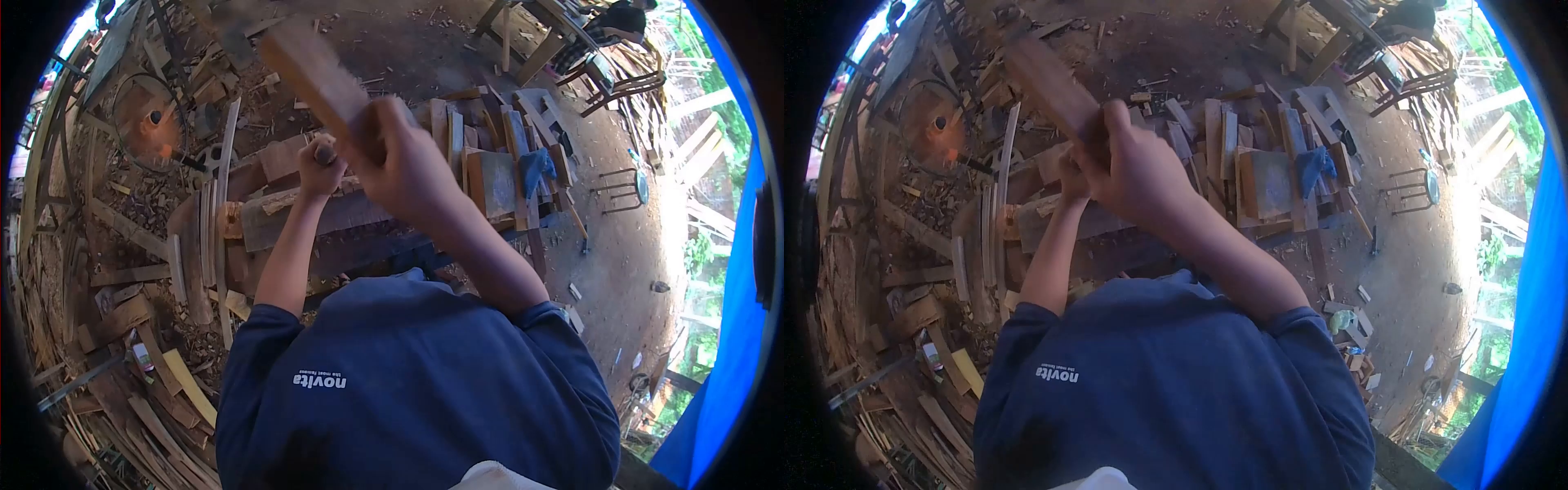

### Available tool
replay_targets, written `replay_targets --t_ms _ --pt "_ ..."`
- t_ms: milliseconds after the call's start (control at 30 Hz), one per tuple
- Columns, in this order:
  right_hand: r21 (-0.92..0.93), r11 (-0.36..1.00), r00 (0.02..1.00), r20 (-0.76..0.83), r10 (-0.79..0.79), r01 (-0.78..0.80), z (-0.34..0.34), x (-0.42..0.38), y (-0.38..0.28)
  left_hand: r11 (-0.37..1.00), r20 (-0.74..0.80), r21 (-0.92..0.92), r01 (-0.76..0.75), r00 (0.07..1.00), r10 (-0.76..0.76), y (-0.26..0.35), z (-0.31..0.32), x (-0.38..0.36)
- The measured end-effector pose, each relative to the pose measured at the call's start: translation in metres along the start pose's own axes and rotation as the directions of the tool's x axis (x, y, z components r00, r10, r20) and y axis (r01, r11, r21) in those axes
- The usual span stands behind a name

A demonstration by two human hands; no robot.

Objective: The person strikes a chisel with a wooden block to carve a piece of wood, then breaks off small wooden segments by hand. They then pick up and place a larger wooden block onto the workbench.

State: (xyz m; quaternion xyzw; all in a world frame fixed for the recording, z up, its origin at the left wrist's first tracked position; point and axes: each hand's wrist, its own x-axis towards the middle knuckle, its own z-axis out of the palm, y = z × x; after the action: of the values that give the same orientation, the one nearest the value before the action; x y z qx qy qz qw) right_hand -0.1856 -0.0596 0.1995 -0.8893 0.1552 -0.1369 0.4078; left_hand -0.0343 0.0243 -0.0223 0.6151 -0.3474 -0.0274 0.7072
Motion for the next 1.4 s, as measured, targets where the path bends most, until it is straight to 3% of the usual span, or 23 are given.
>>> replay_targets --t_ms 67,100,167,200,267,300,367,400,467,500,567,667,800,900,1033,1133,1200,1267,1400 --pt "0.122 0.988 0.992 -0.096 -0.078 0.09 0.001 -0.001 -0.001 0.974 -0.019 -0.154 0.165 0.985 -0.17 -0.015 -0.001 -0.004" --pt "0.129 0.988 0.993 -0.087 -0.078 0.089 0.008 -0.003 0.004 0.974 -0.026 -0.148 0.17 0.984 -0.176 -0.011 -0.002 -0.006" --pt "-0.105 0.994 0.999 0.046 0.014 -0.009 0.024 -0.007 0.016 0.971 0.022 -0.142 0.192 0.981 -0.191 0.01 0.003 -0.003" --pt "-0.103 0.995 0.999 0.051 0.011 -0.006 0.024 -0.005 0.016 0.971 0.016 -0.139 0.193 0.981 -0.193 0.015 0.005 -0.003" --pt "-0.333 0.937 0.963 0.199 0.18 -0.106 0.019 -0.002 0.018 0.986 0.004 -0.142 0.092 0.996 -0.092 0.023 0.008 -0.005" --pt "-0.333 0.937 0.962 0.205 0.179 -0.103 0.013 0.002 0.017 0.986 -0.001 -0.14 0.093 0.996 -0.094 0.02 0.007 -0.003" --pt "-0.199 0.978 0.998 0.031 -0.063 0.068 -0.004 0.008 0.007 0.993 0.022 -0.078 0.085 0.996 -0.083 0.013 0.003 0.002" --pt "-0.196 0.978 0.997 0.036 -0.067 0.073 -0.014 0.01 -0.002 0.994 0.016 -0.074 0.084 0.996 -0.083 0.012 0.001 0.002" --pt "-0.069 0.982 0.966 -0.181 -0.183 0.174 -0.028 0.013 -0.019 0.987 0.058 0.01 0.159 0.985 -0.16 0.012 -0.002 0.003" --pt "-0.063 0.982 0.967 -0.176 -0.184 0.176 -0.025 0.013 -0.02 0.987 0.053 0.015 0.162 0.985 -0.163 0.009 -0.002 0.004" --pt "0.047 0.979 0.939 -0.295 -0.177 0.199 -0.013 0.008 -0.017 0.984 0.032 -0.058 0.168 0.986 -0.166 0.0 0.0 0.001" --pt "-0.08 0.981 0.971 -0.15 -0.186 0.176 0.016 -0.001 0.017 0.992 -0.018 -0.041 0.122 0.992 -0.122 0.017 0.005 0.003" --pt "-0.049 0.997 0.997 -0.062 -0.054 0.051 0.025 -0.008 0.02 0.996 -0.043 -0.066 0.057 0.997 -0.06 0.014 0.006 0.005" --pt "-0.008 0.995 0.988 -0.121 -0.098 0.098 0.023 -0.01 0.018 0.987 -0.004 0.005 0.162 0.987 -0.162 0.011 0.003 0.003" --pt "-0.068 0.998 0.984 -0.177 -0.03 0.018 0.02 -0.018 0.035 0.993 0.018 0.051 0.111 0.994 -0.112 0.015 0.001 0.004" --pt "0.038 0.996 0.983 -0.163 0.09 -0.085 0.028 -0.025 0.056 0.987 0.064 -0.016 0.157 0.986 -0.156 0.016 -0.001 0.003" --pt "0.11 0.958 0.955 -0.113 0.275 -0.263 0.03 -0.031 0.058 0.995 0.06 0.008 0.099 0.993 -0.099 0.017 -0.001 0.004" --pt "0.143 0.958 0.957 -0.114 0.266 -0.249 0.032 -0.034 0.058 0.999 0.066 0.025 0.049 0.997 -0.05 0.017 0.0 0.004" --pt "0.169 0.95 0.955 -0.096 0.279 -0.261 0.032 -0.044 0.052 0.989 0.052 0.048 0.137 0.989 -0.139 0.017 -0.002 0.004"
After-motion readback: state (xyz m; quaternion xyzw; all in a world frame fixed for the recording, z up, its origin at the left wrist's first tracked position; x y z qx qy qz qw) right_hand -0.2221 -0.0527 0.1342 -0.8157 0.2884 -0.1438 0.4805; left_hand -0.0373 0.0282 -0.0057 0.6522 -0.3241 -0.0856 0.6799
